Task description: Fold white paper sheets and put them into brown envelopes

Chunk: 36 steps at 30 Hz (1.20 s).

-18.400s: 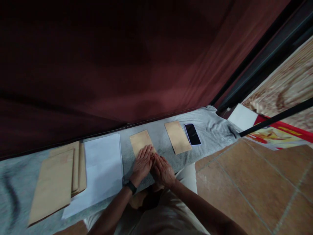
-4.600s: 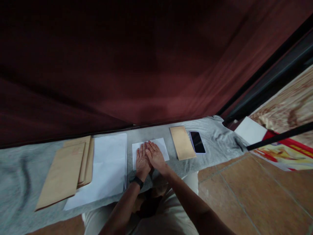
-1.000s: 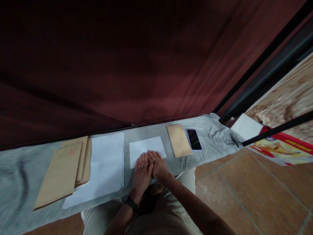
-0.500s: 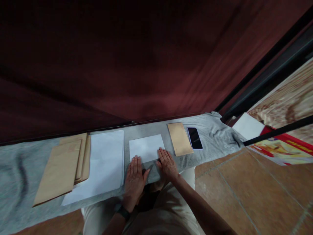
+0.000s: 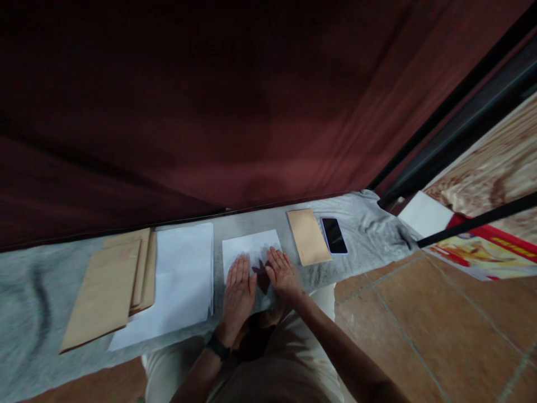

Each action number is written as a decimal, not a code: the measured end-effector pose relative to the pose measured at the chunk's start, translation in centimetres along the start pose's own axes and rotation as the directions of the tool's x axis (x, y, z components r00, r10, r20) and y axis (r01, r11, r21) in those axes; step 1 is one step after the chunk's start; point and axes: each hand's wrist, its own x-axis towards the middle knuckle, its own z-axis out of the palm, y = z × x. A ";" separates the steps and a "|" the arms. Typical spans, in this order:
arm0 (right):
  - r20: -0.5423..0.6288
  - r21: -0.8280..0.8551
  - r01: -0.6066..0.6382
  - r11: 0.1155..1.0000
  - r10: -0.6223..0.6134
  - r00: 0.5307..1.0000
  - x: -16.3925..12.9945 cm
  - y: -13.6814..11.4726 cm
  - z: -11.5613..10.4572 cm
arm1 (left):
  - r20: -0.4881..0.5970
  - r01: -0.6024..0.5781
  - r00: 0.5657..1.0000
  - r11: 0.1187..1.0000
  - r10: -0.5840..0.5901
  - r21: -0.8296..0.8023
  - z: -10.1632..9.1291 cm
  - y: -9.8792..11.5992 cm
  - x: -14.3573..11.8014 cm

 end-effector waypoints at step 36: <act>0.096 -0.022 0.068 0.997 -0.065 0.993 7.4 -0.1 1.7 | 0.056 -0.029 0.998 0.999 0.030 -0.019 2.6 -2.3 7.5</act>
